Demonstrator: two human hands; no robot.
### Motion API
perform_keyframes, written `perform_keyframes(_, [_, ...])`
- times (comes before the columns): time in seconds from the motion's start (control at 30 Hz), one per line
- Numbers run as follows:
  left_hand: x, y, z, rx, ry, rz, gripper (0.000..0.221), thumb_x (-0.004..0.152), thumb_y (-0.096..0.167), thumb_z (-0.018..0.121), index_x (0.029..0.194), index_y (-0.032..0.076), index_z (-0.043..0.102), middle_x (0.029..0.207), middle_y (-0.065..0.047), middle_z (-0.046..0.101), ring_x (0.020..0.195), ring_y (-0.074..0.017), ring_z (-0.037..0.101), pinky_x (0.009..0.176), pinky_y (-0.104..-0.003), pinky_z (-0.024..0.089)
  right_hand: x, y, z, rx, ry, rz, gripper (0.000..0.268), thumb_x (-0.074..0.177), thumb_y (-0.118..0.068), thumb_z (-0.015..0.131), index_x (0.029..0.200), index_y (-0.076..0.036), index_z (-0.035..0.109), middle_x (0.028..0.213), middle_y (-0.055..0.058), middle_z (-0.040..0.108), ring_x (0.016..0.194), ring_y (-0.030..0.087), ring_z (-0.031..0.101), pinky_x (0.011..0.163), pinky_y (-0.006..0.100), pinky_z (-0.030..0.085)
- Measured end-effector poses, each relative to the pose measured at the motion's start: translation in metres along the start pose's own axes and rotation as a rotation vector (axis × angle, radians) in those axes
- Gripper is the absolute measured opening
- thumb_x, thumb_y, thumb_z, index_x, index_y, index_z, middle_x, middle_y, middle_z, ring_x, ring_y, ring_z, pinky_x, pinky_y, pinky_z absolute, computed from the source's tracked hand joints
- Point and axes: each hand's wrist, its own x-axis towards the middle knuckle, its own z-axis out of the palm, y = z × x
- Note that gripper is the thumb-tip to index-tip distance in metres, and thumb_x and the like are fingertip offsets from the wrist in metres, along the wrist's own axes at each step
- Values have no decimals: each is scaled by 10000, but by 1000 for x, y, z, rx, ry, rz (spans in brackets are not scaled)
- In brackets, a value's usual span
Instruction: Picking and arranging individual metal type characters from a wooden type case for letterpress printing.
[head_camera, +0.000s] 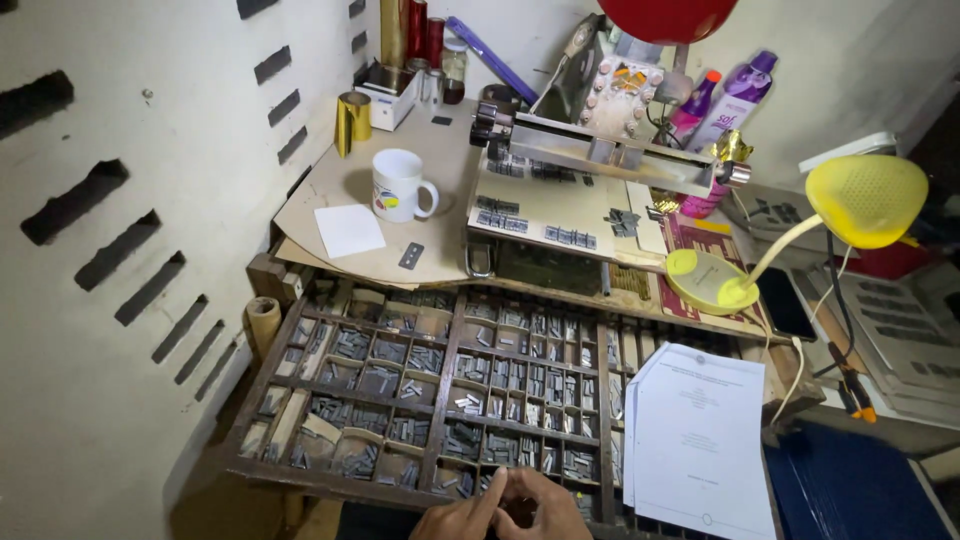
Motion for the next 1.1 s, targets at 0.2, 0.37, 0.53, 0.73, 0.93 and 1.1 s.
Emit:
perform_keyframes(0.2, [5,-5,-12,81,115,102,806,1070,462,611,1640,86,181,1021,-113,732,786,-257,740,617,-423,618,-2,-64,-18,-114,-128,-20,212,886,-156,711,1097,-154,696,1029,-1,760,931,131,741,896,231,655])
perform_keyframes(0.37, [20,-14,-53,34,528,26,990,862,202,851,1612,192,205,1550,-144,522,1291,-333,669,980,-509,613,73,-103,-94,-331,389,-617,76,882,-136,713,892,-131,637,870,31,697,769,157,683,662,252,618])
perform_keyframes(0.53, [7,-63,-27,231,710,-99,754,892,253,784,1540,115,425,1306,-117,719,1128,-245,749,884,-404,664,186,-170,-177,-368,720,-365,118,886,-225,660,881,-130,589,786,13,603,671,127,545,629,266,499])
perform_keyframes(0.73, [9,-70,-24,370,768,-105,667,853,254,806,1471,150,577,1193,-33,767,1045,-174,748,899,-326,601,234,-214,-184,-749,634,201,264,829,-374,623,974,-158,669,929,25,730,923,207,694,1004,456,472])
perform_keyframes(0.93, [15,-63,-24,443,830,-90,543,879,257,774,1395,142,653,1151,-7,769,973,-159,745,875,-306,587,246,-229,-171,-916,445,451,469,970,-588,482,1088,-181,682,1095,-47,714,1124,156,637,1230,564,285])
perform_keyframes(1.1, [13,-60,-26,353,847,-73,496,911,215,724,1391,112,653,1124,-48,770,967,-202,747,876,-321,581,208,-216,-190,-718,550,253,256,887,-301,591,1122,-205,632,747,-52,595,685,70,597,818,256,556])
